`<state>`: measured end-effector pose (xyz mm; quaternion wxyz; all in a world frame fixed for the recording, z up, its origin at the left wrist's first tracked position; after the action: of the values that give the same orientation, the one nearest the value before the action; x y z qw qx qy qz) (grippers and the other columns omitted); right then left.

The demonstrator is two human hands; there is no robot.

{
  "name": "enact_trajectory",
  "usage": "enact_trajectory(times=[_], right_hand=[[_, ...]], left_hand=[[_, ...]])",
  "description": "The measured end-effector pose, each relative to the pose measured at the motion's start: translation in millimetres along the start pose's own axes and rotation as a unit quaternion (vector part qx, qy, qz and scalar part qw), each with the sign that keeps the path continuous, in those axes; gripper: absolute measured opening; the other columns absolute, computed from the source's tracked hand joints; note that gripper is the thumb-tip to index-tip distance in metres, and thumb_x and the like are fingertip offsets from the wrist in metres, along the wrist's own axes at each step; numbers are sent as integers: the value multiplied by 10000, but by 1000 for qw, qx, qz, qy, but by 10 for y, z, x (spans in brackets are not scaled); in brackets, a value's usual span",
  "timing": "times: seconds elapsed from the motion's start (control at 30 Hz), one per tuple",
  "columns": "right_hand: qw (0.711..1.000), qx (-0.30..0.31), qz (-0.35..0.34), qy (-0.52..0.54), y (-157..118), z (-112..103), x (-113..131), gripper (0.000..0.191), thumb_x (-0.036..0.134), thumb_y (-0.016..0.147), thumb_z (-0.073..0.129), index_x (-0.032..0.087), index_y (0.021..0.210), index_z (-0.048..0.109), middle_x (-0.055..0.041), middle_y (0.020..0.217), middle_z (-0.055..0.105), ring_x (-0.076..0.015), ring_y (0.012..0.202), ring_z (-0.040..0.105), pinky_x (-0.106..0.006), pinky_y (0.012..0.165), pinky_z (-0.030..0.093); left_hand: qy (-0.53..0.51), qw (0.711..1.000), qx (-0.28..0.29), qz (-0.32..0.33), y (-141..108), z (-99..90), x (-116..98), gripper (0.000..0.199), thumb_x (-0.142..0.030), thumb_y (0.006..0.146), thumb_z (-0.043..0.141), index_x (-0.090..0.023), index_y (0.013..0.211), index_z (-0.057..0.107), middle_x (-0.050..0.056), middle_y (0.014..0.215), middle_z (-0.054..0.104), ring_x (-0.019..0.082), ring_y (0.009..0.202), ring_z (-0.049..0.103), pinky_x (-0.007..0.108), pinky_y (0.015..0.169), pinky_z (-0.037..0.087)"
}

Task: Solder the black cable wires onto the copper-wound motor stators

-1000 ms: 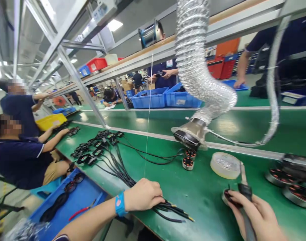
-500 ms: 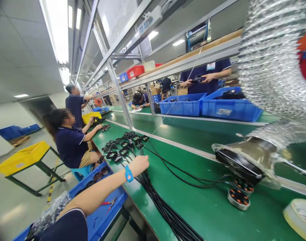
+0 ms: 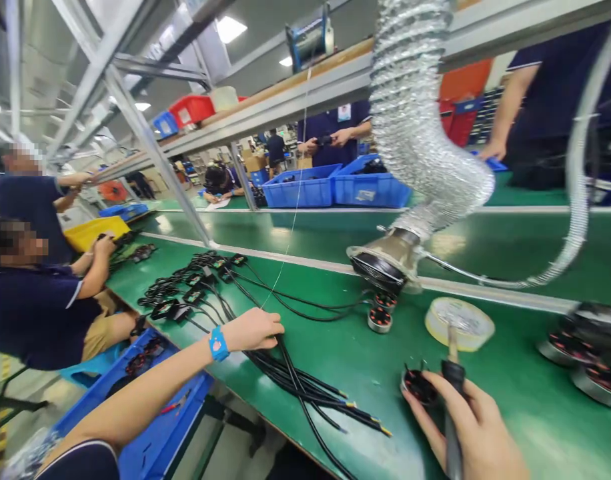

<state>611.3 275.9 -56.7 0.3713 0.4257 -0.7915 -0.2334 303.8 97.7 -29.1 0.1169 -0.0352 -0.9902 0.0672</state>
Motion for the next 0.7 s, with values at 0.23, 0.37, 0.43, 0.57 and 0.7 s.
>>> enact_trajectory(times=[0.23, 0.37, 0.43, 0.57, 0.7], right_hand=[[999, 6, -48, -14, 55, -119, 275, 328, 401, 994, 539, 203, 1255, 529, -126, 1135, 524, -236, 915, 636, -351, 762, 550], [1000, 22, -22, 4, 11, -95, 225, 327, 347, 983, 573, 213, 1276, 520, -113, 1151, 514, -224, 947, 623, -336, 791, 537], [999, 24, -14, 19, -3, -95, 213, 324, 324, 980, 582, 220, 1280, 516, -107, 1163, 508, -222, 973, 617, -336, 818, 531], [997, 46, 6, 66, 17, -81, 195, 303, 264, 986, 564, 240, 1282, 508, -90, 1192, 487, -191, 995, 611, -311, 857, 514], [987, 63, 37, 141, 86, -86, 176, 321, 219, 977, 530, 244, 1292, 476, -79, 1196, 472, -174, 1022, 604, -304, 916, 491]], left_hand=[[-115, 987, -56, 102, 414, -166, -774, 226, -432, 938, 573, -214, 937, 634, -8, 922, 600, 112, 686, 568, 275, 568, 296], [-185, 975, -59, 107, 607, -198, -947, 170, -381, 873, 668, -214, 892, 640, -17, 962, 613, 101, 700, 559, 255, 594, 299], [-243, 963, -52, 108, 673, -207, -1015, 163, -359, 860, 684, -204, 871, 636, -20, 924, 630, 103, 731, 566, 236, 621, 313], [-331, 939, -51, 80, 765, -193, -1121, 275, -446, 822, 722, -193, 824, 617, -27, 803, 640, 105, 707, 536, 227, 619, 292], [-356, 933, -57, -14, 828, -124, -1142, 425, -574, 782, 717, -178, 729, 571, -22, 715, 588, 105, 636, 457, 243, 590, 240]])
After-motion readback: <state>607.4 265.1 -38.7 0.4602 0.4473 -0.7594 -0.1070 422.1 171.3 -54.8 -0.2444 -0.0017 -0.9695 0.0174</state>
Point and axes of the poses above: each hand's wrist, its own y-axis towards the middle knuckle, its own z-axis out of the palm, x = y × z, the point moved 7 cm from there along y, towards the middle knuckle
